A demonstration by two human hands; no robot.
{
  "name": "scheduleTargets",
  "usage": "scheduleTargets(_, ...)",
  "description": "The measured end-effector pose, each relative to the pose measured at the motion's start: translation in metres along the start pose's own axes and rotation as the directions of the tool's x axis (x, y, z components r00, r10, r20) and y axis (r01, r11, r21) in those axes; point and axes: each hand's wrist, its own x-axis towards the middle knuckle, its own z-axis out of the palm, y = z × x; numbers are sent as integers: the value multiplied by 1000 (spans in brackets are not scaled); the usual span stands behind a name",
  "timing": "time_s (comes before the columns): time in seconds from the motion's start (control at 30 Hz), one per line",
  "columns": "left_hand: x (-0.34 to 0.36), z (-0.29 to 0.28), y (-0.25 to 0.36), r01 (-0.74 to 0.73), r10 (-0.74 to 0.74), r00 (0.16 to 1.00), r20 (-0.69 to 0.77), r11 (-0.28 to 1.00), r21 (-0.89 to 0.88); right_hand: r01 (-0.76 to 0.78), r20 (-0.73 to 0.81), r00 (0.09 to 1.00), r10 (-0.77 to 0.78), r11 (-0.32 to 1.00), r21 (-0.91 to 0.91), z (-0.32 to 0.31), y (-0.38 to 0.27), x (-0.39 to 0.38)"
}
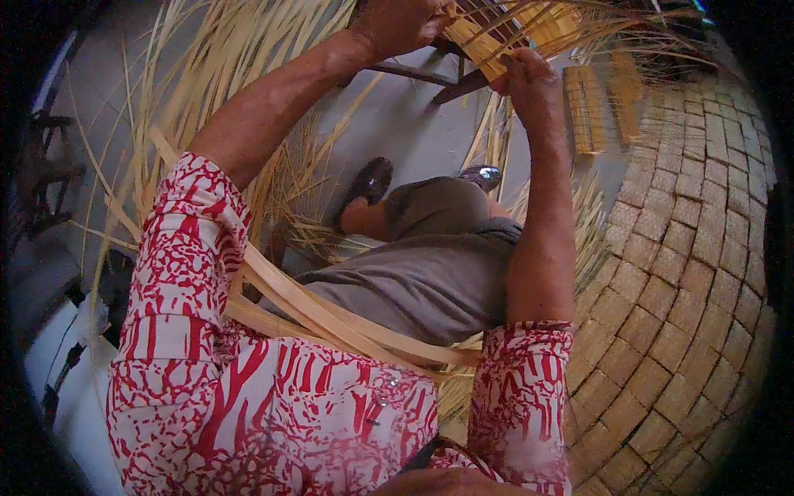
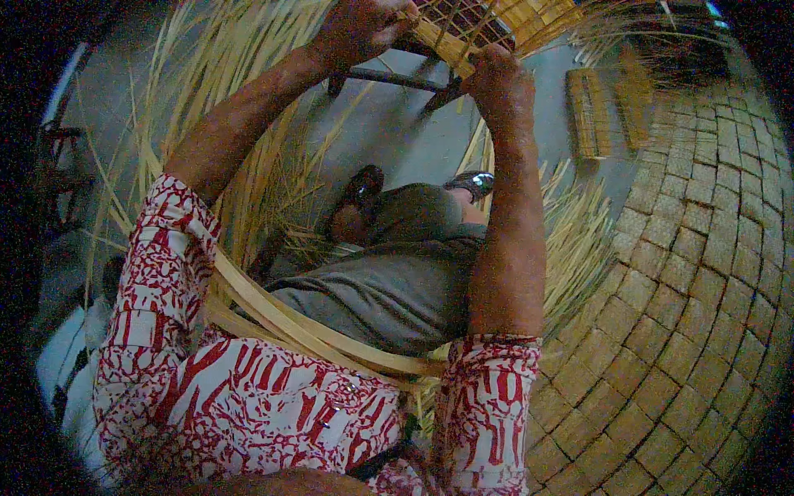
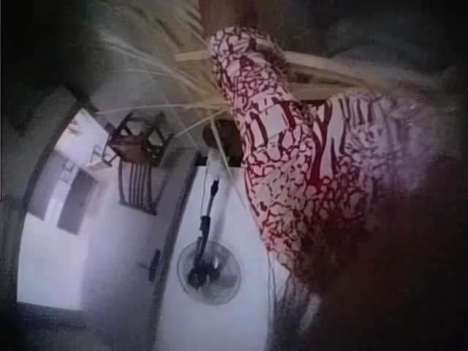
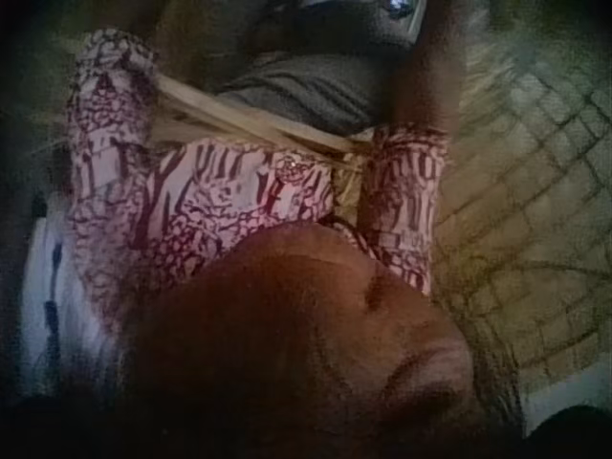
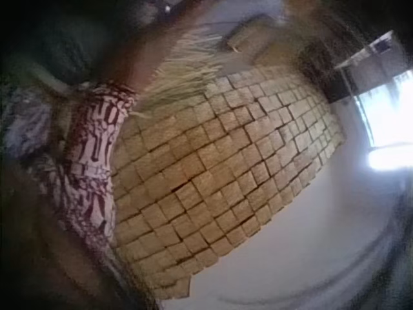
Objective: The person weaves a basket by hand, interlacing thin bamboo strips into a circular frame. They repeatedly pull and tuck the strips to form a tight pattern.
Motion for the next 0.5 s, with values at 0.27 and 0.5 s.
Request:
scheduleTargets(0.27, -2, 27, 13, 32, -29, 999, -41, 997, 74, -57, 33, 998, 58, 998, -18, -12, 20, -15)
scheduleTargets(0.5, 3, 22, 23, -14, 25, 996, -90, 993, 121, -87, 18, 996, 87, 996, 14, -16, 12, -16)
